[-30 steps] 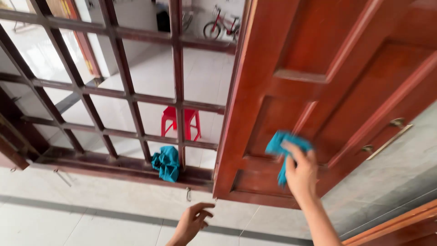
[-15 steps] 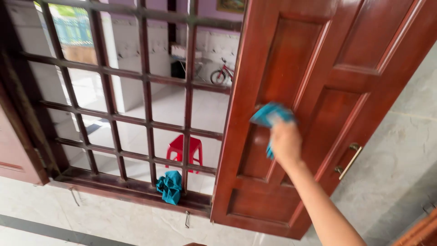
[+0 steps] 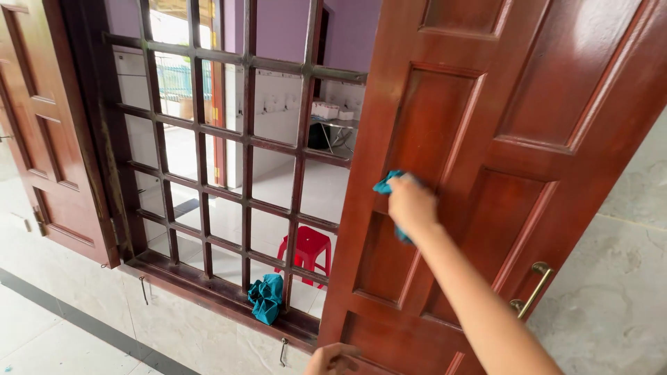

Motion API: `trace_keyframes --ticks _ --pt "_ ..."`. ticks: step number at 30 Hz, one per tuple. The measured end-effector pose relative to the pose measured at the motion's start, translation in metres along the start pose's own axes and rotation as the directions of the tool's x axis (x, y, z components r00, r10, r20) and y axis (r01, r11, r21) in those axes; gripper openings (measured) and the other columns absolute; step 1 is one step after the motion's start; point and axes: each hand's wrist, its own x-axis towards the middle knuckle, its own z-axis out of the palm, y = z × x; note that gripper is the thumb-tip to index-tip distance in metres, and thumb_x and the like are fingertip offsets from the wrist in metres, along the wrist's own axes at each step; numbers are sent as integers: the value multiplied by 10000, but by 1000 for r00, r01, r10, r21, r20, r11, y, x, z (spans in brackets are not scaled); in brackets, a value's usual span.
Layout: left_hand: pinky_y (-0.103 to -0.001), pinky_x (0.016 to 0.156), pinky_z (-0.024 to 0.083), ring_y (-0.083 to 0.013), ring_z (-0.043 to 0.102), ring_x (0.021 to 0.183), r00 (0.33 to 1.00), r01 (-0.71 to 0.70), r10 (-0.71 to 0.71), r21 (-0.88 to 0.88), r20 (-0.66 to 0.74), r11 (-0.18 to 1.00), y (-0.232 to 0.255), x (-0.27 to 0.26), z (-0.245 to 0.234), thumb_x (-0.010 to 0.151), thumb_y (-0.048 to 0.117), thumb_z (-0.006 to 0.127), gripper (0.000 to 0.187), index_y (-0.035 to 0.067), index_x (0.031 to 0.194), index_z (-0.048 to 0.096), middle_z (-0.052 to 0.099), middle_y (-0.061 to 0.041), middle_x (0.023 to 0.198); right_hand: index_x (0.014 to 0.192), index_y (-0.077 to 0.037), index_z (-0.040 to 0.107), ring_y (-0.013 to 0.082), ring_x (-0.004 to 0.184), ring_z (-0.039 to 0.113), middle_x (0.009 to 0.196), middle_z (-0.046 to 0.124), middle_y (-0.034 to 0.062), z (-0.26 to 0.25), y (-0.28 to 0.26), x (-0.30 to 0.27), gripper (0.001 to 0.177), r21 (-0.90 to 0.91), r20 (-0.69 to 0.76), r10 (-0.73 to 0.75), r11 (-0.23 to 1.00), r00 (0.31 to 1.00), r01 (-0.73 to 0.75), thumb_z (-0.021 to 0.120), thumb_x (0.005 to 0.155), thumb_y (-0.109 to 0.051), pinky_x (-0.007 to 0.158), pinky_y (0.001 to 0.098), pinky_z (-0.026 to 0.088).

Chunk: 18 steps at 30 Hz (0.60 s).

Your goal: Cleaning a wooden door and window frame with a blue cloth.

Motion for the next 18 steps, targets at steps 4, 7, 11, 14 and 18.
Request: trace_keyframes --ticks 4,7,11,14,18 --pt "-308 712 644 -171 772 661 835 -320 353 150 -423 935 18 -7 67 900 8 645 214 29 1069 775 761 -146 684 1109 -102 725 336 864 726 937 722 138 -30 20 12 214 628 218 -74 774 973 -82 647 913 -134 816 435 576" --pt "-303 643 667 -145 778 619 819 -339 316 40 -480 940 16 8 86 868 -32 587 206 -5 971 764 730 -88 641 1119 -95 721 355 933 694 1048 710 134 -52 22 9 187 429 -87 92 902 992 -46 611 973 -133 812 458 554" --pt "-235 693 574 -75 693 635 947 -62 48 -33 -319 998 11 21 98 866 -48 545 331 18 1050 812 700 -18 680 1135 -167 764 355 959 692 1087 712 161 -37 27 -6 266 276 202 -50 961 978 -8 620 915 -127 837 452 556" --pt "-210 642 486 -46 597 612 960 -133 158 122 -229 984 -4 43 102 894 -7 614 301 65 1086 835 643 -20 673 1145 -176 746 320 956 719 1076 737 143 -59 33 -19 256 515 204 -164 856 965 37 613 926 -161 857 421 567" --pt "-204 609 532 -56 638 583 895 -117 176 164 -410 979 20 73 117 830 -50 572 381 100 1011 871 736 -7 677 1204 -166 717 383 1050 658 1120 707 171 -111 73 -10 270 390 -338 -83 894 938 220 649 944 -193 889 461 532"
